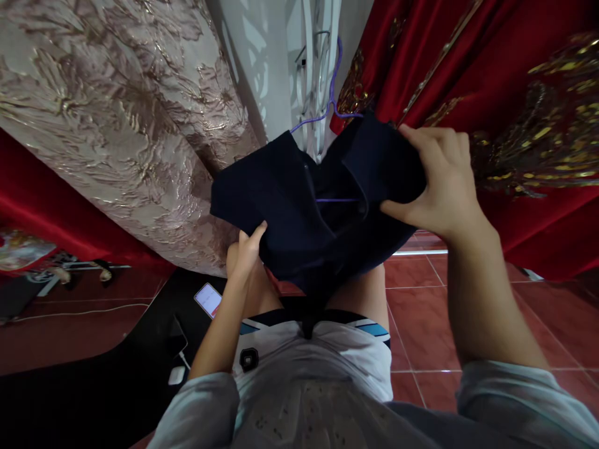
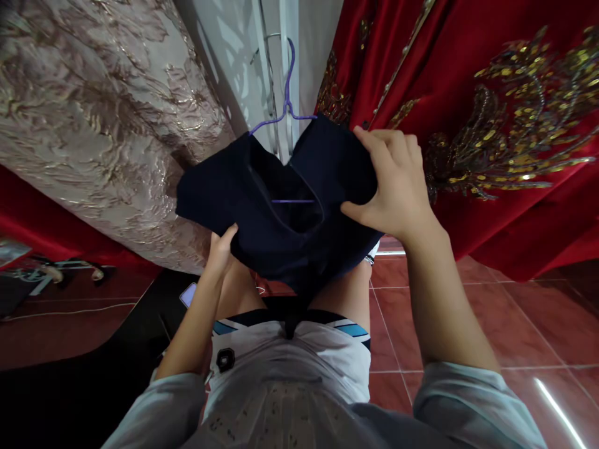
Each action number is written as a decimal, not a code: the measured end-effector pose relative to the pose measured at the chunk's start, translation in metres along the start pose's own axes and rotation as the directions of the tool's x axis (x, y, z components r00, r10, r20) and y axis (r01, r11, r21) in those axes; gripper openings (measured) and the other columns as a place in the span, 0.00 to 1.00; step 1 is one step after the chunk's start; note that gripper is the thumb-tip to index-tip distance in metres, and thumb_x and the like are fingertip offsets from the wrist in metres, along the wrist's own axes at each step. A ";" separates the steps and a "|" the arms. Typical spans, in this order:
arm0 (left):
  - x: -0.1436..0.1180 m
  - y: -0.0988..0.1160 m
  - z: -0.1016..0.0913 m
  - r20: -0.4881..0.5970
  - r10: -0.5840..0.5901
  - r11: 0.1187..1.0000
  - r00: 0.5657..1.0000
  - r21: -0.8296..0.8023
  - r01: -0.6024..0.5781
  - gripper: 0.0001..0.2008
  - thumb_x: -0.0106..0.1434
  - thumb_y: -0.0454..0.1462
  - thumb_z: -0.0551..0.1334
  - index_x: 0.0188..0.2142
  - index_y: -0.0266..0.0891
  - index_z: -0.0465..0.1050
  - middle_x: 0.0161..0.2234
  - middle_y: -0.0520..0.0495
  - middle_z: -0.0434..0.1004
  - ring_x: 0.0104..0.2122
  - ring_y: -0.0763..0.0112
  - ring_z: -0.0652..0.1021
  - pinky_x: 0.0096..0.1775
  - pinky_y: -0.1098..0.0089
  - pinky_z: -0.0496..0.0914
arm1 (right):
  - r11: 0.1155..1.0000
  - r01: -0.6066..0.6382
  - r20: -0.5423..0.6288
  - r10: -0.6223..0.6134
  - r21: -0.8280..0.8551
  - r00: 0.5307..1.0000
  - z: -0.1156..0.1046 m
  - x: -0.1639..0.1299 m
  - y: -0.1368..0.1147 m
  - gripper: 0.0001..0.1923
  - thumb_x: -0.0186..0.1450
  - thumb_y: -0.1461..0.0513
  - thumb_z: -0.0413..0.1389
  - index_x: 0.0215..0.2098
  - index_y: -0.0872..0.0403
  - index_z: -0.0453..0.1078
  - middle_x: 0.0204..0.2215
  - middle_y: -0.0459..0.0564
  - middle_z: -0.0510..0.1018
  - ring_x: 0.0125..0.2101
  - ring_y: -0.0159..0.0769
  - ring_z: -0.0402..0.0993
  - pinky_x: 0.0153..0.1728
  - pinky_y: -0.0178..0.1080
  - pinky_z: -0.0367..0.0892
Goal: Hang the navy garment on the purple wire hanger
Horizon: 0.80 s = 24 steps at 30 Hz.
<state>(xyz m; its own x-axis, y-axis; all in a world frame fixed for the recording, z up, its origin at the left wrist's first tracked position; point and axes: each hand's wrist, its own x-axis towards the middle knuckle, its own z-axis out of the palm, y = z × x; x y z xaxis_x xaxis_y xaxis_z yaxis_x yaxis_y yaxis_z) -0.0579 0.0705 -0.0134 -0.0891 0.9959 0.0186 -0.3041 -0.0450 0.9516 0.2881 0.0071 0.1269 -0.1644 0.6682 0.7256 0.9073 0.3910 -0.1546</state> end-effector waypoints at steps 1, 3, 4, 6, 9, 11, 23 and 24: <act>-0.010 -0.002 0.003 -0.065 -0.021 0.999 0.998 -0.036 0.019 0.18 0.57 0.42 0.74 0.47 0.45 0.78 0.51 0.46 0.84 0.66 0.53 0.72 0.70 0.54 0.64 | 0.999 0.032 -0.010 -0.031 0.003 0.999 -0.001 -0.006 -0.002 0.46 0.57 0.49 0.66 0.70 0.45 0.60 0.65 0.60 0.67 0.64 0.63 0.62 0.66 0.64 0.57; -0.028 -0.006 0.008 -0.166 -0.047 0.998 0.985 -0.057 0.038 0.12 0.58 0.40 0.72 0.41 0.42 0.79 0.45 0.44 0.85 0.59 0.52 0.79 0.65 0.55 0.71 | 0.999 0.030 -0.065 -0.028 0.035 0.997 0.008 -0.017 -0.010 0.43 0.58 0.50 0.65 0.69 0.46 0.61 0.65 0.59 0.67 0.65 0.62 0.61 0.65 0.64 0.57; -0.035 -0.009 0.011 -0.191 -0.066 0.995 0.979 -0.080 0.052 0.10 0.58 0.38 0.72 0.40 0.41 0.79 0.44 0.44 0.86 0.56 0.53 0.81 0.63 0.56 0.73 | 0.997 -0.014 -0.117 0.023 0.075 0.993 0.017 -0.023 -0.017 0.40 0.60 0.50 0.64 0.68 0.46 0.62 0.64 0.59 0.68 0.65 0.61 0.62 0.64 0.64 0.58; -0.047 -0.016 0.014 -0.201 -0.100 0.986 0.974 -0.149 0.070 0.11 0.58 0.37 0.72 0.41 0.42 0.79 0.45 0.46 0.86 0.53 0.56 0.82 0.60 0.58 0.76 | 0.960 -0.176 -0.229 0.226 0.219 0.947 0.050 -0.034 -0.033 0.32 0.64 0.49 0.61 0.63 0.47 0.64 0.59 0.59 0.72 0.61 0.58 0.66 0.60 0.62 0.64; -0.061 -0.028 0.018 -0.169 -0.209 0.955 0.963 -0.247 0.164 0.12 0.60 0.40 0.71 0.44 0.45 0.78 0.47 0.47 0.85 0.53 0.57 0.83 0.57 0.60 0.78 | 0.736 -0.450 -0.218 0.614 0.506 0.759 0.115 -0.056 -0.065 0.25 0.62 0.47 0.63 0.51 0.49 0.65 0.45 0.54 0.74 0.44 0.46 0.74 0.46 0.51 0.72; -0.068 -0.032 0.020 -0.145 -0.256 0.943 0.956 -0.253 0.215 0.15 0.61 0.42 0.70 0.47 0.45 0.77 0.50 0.46 0.84 0.55 0.54 0.81 0.58 0.58 0.78 | 0.483 -0.621 0.071 0.752 0.617 0.656 0.154 -0.077 -0.085 0.22 0.57 0.49 0.66 0.40 0.47 0.63 0.35 0.49 0.74 0.32 0.38 0.69 0.36 0.46 0.70; -0.079 -0.048 0.025 0.361 0.208 0.871 0.909 0.354 -0.340 0.15 0.65 0.36 0.67 0.51 0.43 0.73 0.51 0.43 0.77 0.54 0.58 0.78 0.60 0.59 0.70 | 0.268 -0.770 0.462 0.671 0.579 0.581 0.142 -0.127 -0.121 0.30 0.64 0.43 0.60 0.16 0.53 0.64 0.13 0.45 0.67 0.17 0.29 0.59 0.23 0.37 0.56; -0.082 -0.053 0.031 0.419 0.142 0.891 0.897 0.341 -0.300 0.07 0.66 0.37 0.66 0.44 0.43 0.74 0.43 0.44 0.78 0.47 0.60 0.80 0.54 0.61 0.73 | 0.270 -0.754 0.448 0.667 0.599 0.595 0.140 -0.127 -0.124 0.30 0.64 0.43 0.61 0.16 0.53 0.63 0.13 0.44 0.66 0.17 0.28 0.58 0.23 0.36 0.55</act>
<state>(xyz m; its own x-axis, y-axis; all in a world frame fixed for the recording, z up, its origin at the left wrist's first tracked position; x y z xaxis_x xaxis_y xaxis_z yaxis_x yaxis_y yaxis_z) -0.0050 -0.0063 -0.0554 0.2743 0.9199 0.2803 0.0796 -0.3122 0.9467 0.1426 -0.0373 -0.0396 0.3333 0.9424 0.0283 0.1373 -0.0189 -0.9903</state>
